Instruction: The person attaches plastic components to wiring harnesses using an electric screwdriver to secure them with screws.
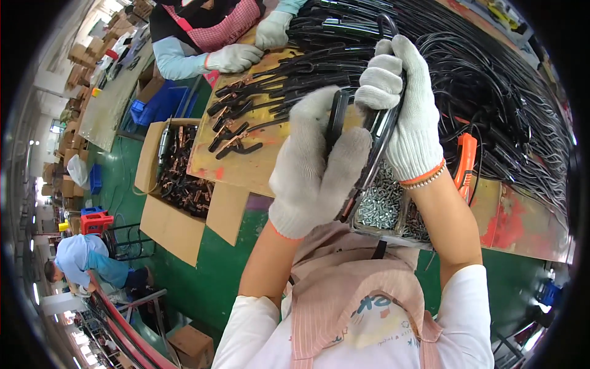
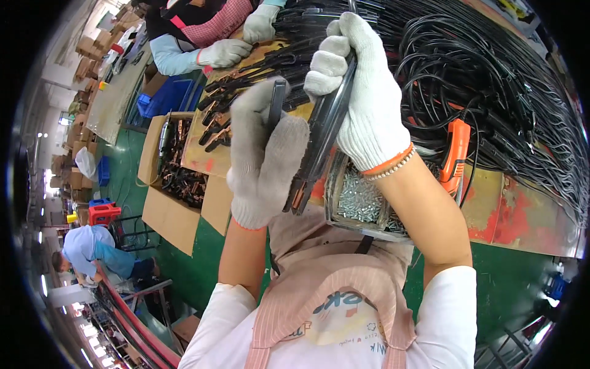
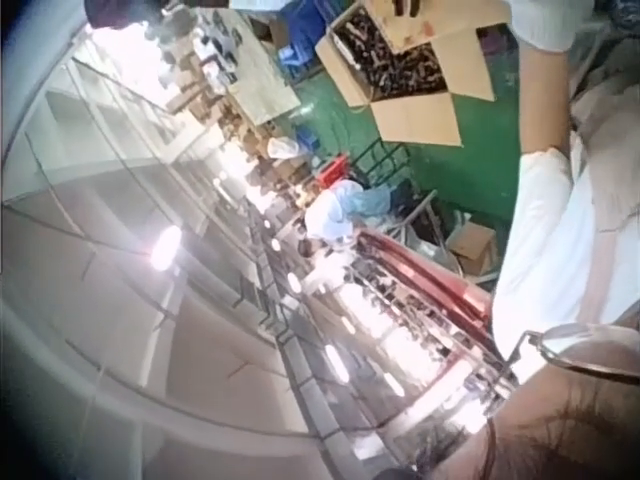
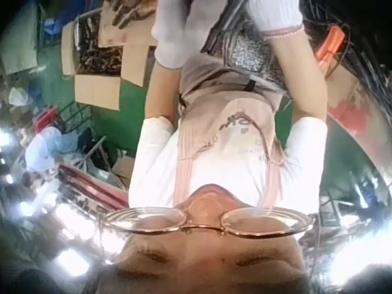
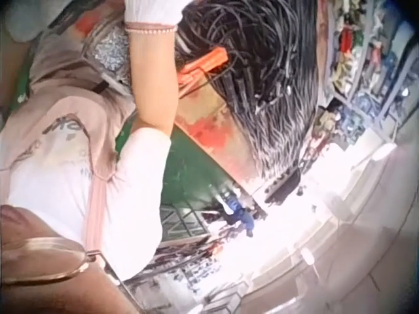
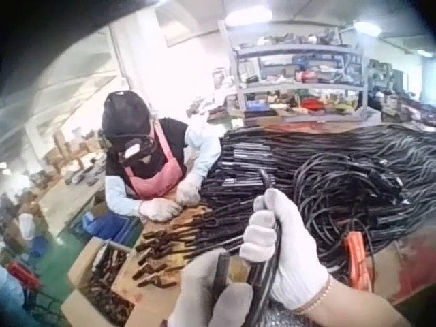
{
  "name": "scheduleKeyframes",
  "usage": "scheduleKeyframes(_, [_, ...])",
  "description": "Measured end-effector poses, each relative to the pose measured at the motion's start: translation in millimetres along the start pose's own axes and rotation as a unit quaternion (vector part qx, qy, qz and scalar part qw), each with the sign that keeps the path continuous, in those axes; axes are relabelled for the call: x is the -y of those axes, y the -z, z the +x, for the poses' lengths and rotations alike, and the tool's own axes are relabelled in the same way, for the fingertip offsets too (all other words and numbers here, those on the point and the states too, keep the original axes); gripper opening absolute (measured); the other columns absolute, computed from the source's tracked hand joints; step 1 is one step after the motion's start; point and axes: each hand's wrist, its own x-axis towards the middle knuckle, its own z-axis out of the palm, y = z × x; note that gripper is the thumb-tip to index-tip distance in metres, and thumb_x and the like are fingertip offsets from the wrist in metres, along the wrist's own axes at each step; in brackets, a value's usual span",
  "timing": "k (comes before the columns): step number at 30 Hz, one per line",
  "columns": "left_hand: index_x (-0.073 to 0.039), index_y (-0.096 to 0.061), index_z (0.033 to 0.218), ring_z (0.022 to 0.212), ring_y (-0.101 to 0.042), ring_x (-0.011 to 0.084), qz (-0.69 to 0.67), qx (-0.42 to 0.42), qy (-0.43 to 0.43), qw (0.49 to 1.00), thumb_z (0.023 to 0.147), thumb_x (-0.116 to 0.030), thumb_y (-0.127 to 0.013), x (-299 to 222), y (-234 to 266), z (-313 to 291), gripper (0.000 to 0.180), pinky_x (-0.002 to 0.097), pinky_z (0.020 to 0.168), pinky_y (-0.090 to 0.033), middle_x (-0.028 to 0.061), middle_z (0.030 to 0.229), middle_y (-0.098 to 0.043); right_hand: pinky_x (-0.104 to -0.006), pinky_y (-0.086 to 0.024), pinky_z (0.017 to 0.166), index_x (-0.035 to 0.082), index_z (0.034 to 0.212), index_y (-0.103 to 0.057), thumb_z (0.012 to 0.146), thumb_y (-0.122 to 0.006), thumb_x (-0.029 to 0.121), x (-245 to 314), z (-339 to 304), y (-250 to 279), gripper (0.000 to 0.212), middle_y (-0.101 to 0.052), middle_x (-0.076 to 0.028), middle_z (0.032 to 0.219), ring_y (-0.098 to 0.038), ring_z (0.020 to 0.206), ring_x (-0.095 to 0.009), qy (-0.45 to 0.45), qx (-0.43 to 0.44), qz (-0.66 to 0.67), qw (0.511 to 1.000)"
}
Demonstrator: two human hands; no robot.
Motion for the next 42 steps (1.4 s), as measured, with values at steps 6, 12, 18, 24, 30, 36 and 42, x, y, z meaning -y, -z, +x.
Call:
scheduleKeyframes(6, [0.002, -0.059, 0.122, 0.079, -0.061, 0.0151, 0.026, 0.064, -0.159, 0.985, 0.092, -0.002, -0.055, 5.0, -7.0, 3.4, 0.030, 0.0277, 0.070, -0.049, 0.0121, 0.101, -0.066, -0.0193, -0.034, 0.045, 0.005, 0.103, -0.057, 0.101, -0.055, 0.024, 15.2, -7.0, -2.1, 0.020, -0.039, 0.008, 0.068, -0.037, 0.053, -0.003, 0.060, -0.024, -0.075, 0.995])
scheduleKeyframes(12, [-0.002, -0.034, 0.142, 0.099, -0.064, 0.0369, -0.034, 0.107, -0.044, 0.993, 0.087, -0.014, -0.070, 25.5, -41.4, -11.5, 0.067, 0.0423, 0.081, -0.052, 0.0266, 0.126, -0.053, -0.0219, -0.044, 0.057, 0.003, 0.110, -0.056, 0.100, -0.059, 0.024, 27.4, -5.9, 11.6, 0.024, -0.051, 0.003, 0.081, -0.048, 0.066, -0.007, 0.144, -0.007, -0.245, 0.959])
scheduleKeyframes(18, [-0.011, -0.011, 0.149, 0.090, -0.068, 0.0213, -0.219, 0.106, 0.386, 0.890, 0.090, 0.002, -0.059, 26.6, -64.5, -26.2, 0.076, 0.0378, 0.080, -0.058, 0.0173, 0.112, -0.062, -0.0323, -0.053, 0.073, 0.006, 0.119, -0.058, 0.094, -0.064, 0.025, 42.8, -50.7, 9.5, 0.032, -0.063, -0.008, 0.094, -0.062, 0.080, -0.021, 0.309, 0.021, -0.842, 0.441])
scheduleKeyframes(24, [-0.006, -0.052, 0.112, 0.080, -0.063, 0.0177, -0.585, -0.147, 0.403, 0.688, 0.091, 0.002, -0.060, 48.2, -33.8, -49.1, 0.024, 0.0290, 0.064, -0.056, 0.0088, 0.098, -0.060, -0.0401, -0.052, 0.083, 0.010, 0.139, -0.051, 0.090, -0.068, 0.031, 94.6, -187.5, 47.2, 0.057, -0.065, -0.014, 0.108, -0.066, 0.092, -0.029, 0.040, -0.337, -0.901, 0.271])
scheduleKeyframes(30, [-0.011, -0.038, 0.077, 0.059, -0.037, 0.0039, -0.653, 0.013, 0.429, 0.624, 0.104, -0.010, -0.046, 51.2, -50.9, -62.9, 0.028, 0.0189, 0.045, -0.031, -0.0037, 0.075, -0.032, -0.0395, -0.052, 0.080, 0.015, 0.151, -0.033, 0.091, -0.064, 0.033, 85.6, -180.5, 55.4, 0.070, -0.064, -0.016, 0.098, -0.067, 0.082, -0.028, -0.020, -0.418, -0.841, 0.343])
scheduleKeyframes(36, [-0.014, -0.047, 0.082, 0.049, -0.035, 0.0050, -0.601, -0.007, 0.455, 0.657, 0.106, -0.023, -0.047, 43.8, -55.8, -65.3, 0.026, 0.0196, 0.043, -0.029, -0.0026, 0.074, -0.041, -0.0264, -0.050, 0.059, 0.001, 0.146, -0.036, 0.081, -0.072, 0.006, 96.1, -190.2, 68.3, 0.074, -0.059, -0.004, 0.089, -0.057, 0.065, -0.013, 0.163, -0.408, -0.571, 0.693])
scheduleKeyframes(42, [-0.014, -0.051, 0.086, 0.041, -0.034, 0.0064, -0.558, -0.112, 0.471, 0.674, 0.103, -0.030, -0.052, 30.3, -66.3, -61.6, 0.024, 0.0213, 0.037, -0.028, -0.0018, 0.065, -0.049, -0.0270, -0.039, 0.050, 0.009, 0.150, -0.032, 0.092, -0.067, 0.028, 90.3, -156.1, 28.2, 0.070, -0.057, -0.010, 0.119, -0.047, 0.076, -0.011, 0.422, -0.143, -0.315, 0.838])
